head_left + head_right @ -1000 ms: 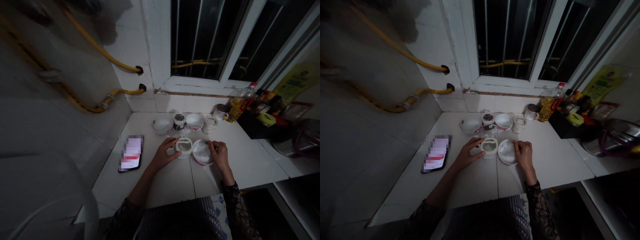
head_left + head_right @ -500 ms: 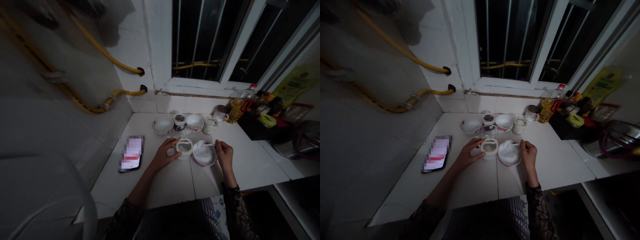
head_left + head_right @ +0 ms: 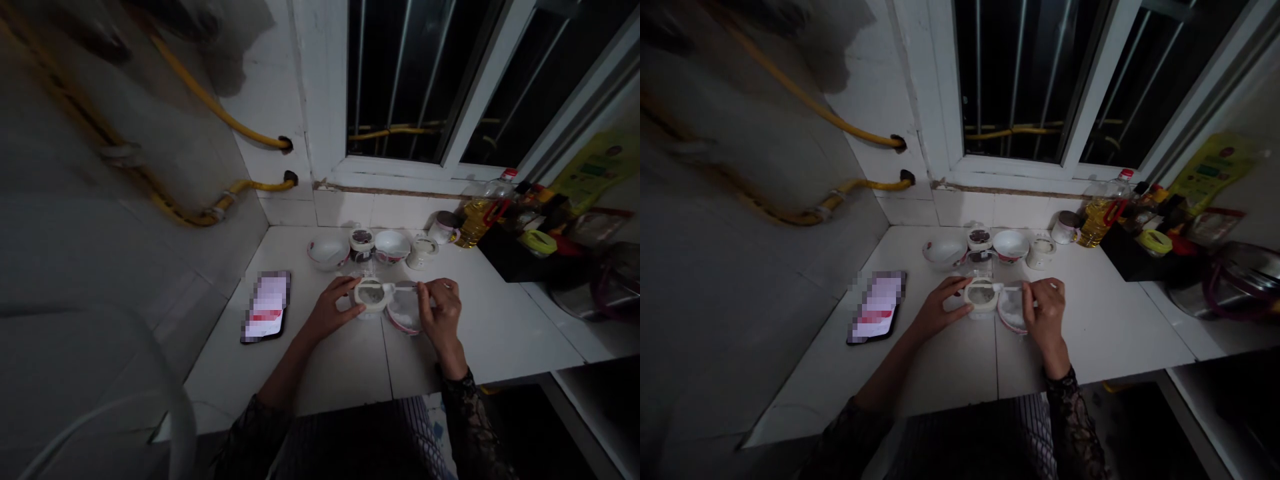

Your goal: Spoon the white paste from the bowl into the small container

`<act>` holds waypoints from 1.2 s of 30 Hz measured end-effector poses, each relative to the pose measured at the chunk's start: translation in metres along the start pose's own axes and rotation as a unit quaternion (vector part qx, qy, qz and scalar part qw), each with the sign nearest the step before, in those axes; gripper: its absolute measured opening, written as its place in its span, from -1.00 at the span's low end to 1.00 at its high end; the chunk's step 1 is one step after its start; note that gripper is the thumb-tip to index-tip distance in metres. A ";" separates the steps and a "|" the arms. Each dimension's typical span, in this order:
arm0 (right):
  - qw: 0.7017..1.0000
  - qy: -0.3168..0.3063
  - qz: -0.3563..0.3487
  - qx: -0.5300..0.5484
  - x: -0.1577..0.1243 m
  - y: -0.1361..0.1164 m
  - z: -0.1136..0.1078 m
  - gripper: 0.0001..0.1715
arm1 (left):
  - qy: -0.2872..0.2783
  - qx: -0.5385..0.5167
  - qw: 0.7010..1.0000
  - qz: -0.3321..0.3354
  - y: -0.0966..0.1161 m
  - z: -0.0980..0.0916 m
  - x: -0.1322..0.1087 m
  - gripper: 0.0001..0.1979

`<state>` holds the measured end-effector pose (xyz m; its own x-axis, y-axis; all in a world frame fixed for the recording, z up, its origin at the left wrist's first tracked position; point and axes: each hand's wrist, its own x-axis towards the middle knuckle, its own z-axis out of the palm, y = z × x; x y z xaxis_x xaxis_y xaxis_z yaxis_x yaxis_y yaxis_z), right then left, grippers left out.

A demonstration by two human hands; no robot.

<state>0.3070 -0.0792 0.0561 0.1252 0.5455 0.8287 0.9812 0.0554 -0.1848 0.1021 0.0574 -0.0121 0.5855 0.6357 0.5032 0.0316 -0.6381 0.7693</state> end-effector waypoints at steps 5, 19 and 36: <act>0.996 -0.011 -0.033 -0.077 -0.002 0.034 -0.009 -0.65 | 0.001 0.002 1.000 -0.008 -0.001 0.000 0.000 -0.49; 0.990 -0.104 -0.024 -0.092 -0.006 0.039 -0.002 -0.55 | -0.004 -0.005 1.000 0.003 0.000 -0.001 0.000 -0.49; 0.981 -0.124 0.146 0.027 -0.024 0.040 0.014 -0.47 | 0.001 -0.004 1.000 0.009 0.000 0.000 -0.001 -0.50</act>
<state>0.3411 -0.0785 0.0222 0.3535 0.7311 0.5836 0.8991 -0.0933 -0.4277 0.1017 0.0570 -0.0123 0.5849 0.6242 0.5179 0.0140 -0.6462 0.7630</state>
